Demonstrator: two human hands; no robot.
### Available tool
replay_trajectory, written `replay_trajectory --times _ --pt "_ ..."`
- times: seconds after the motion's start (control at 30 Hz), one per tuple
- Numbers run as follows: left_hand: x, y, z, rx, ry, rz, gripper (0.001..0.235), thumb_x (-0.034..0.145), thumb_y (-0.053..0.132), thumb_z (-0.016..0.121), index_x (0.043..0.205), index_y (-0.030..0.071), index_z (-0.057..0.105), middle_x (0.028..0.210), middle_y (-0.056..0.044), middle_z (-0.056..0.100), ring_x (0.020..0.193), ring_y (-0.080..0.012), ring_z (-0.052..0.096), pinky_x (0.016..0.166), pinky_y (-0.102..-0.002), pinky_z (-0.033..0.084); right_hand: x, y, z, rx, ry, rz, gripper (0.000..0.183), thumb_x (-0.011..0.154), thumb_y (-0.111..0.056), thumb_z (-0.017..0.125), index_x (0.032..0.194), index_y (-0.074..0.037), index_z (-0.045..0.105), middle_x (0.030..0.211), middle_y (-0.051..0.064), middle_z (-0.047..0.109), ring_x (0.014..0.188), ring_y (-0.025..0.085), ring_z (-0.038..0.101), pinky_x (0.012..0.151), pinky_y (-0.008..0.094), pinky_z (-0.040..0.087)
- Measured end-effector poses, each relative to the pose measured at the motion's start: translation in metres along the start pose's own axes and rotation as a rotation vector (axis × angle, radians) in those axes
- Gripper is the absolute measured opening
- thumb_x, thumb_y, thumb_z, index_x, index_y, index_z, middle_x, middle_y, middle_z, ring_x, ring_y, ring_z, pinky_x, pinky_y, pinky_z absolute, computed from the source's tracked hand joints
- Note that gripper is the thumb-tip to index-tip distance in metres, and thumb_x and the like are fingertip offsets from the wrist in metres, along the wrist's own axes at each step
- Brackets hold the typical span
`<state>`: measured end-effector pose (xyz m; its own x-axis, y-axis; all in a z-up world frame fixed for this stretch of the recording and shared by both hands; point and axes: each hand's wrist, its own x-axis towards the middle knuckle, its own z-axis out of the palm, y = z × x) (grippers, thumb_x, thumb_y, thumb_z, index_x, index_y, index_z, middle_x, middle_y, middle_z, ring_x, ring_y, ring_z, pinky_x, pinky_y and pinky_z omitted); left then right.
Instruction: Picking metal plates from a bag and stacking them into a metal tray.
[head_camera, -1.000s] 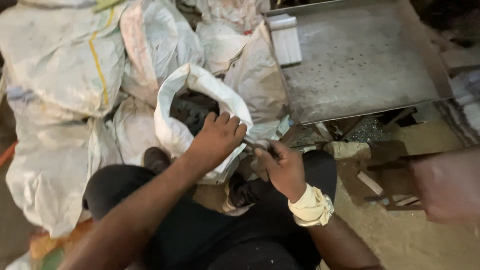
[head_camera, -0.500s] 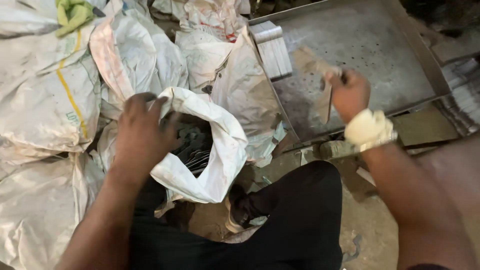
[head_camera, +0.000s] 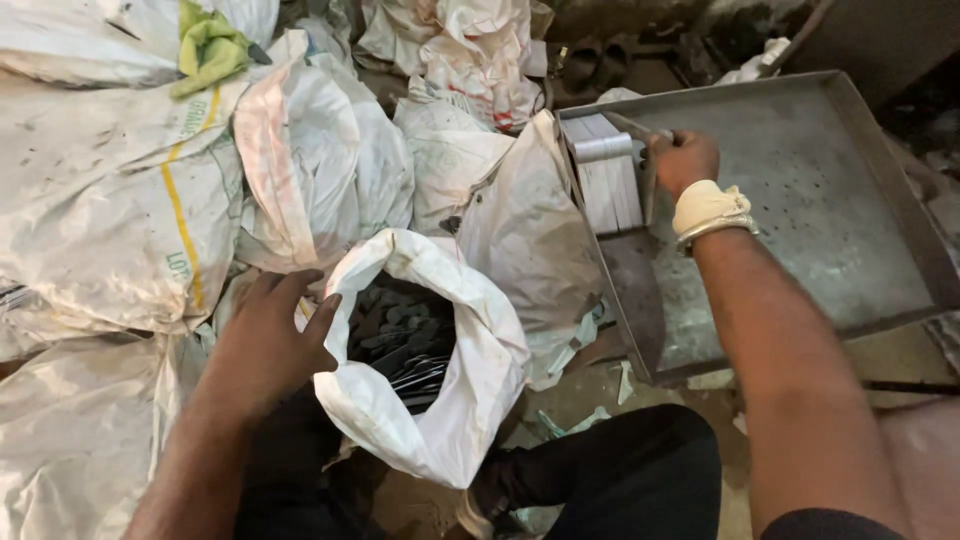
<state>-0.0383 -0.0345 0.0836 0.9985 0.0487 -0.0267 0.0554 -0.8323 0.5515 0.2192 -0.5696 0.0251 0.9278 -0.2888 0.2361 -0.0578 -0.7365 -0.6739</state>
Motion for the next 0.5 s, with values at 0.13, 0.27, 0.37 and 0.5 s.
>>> replay_trajectory --times 0.13,0.27,0.37,0.5 --pt "0.0 0.0 -0.004 0.006 0.018 0.004 0.06 0.078 0.031 0.08 0.132 0.01 0.064 0.125 -0.022 0.063 0.122 -0.0436 0.054 0.101 -0.051 0.046 -0.006 0.002 -0.007 0.155 -0.084 0.031 0.033 0.099 -0.029 0.072 0.113 0.001 0.075 0.1 0.012 0.076 0.085 0.016 0.067 0.079 0.034 0.053" --pt "0.011 0.009 -0.008 -0.044 -0.024 0.007 0.054 0.084 0.031 0.076 0.133 0.012 0.064 0.125 -0.02 0.064 0.12 -0.0416 0.057 0.101 -0.05 0.047 -0.002 -0.003 -0.009 0.42 -0.271 0.082 0.035 0.104 -0.026 0.065 0.124 0.002 0.07 0.112 0.008 0.074 0.097 0.015 0.068 0.087 0.031 0.055" --pt "0.007 0.005 0.001 -0.047 -0.032 0.019 0.053 0.083 0.03 0.077 0.132 0.012 0.065 0.125 -0.02 0.065 0.12 -0.0415 0.058 0.101 -0.05 0.047 -0.012 -0.001 -0.007 0.434 -0.317 0.112 0.033 0.103 -0.021 0.062 0.127 0.002 0.069 0.115 0.008 0.074 0.1 0.017 0.07 0.09 0.032 0.056" --pt "0.003 0.005 -0.006 -0.025 -0.011 0.037 0.058 0.078 0.029 0.08 0.132 0.012 0.065 0.123 -0.021 0.065 0.119 -0.0426 0.056 0.101 -0.05 0.045 -0.01 -0.007 -0.01 0.555 -0.341 0.135 0.034 0.104 -0.02 0.062 0.129 0.002 0.068 0.117 0.008 0.073 0.102 0.018 0.07 0.092 0.034 0.057"
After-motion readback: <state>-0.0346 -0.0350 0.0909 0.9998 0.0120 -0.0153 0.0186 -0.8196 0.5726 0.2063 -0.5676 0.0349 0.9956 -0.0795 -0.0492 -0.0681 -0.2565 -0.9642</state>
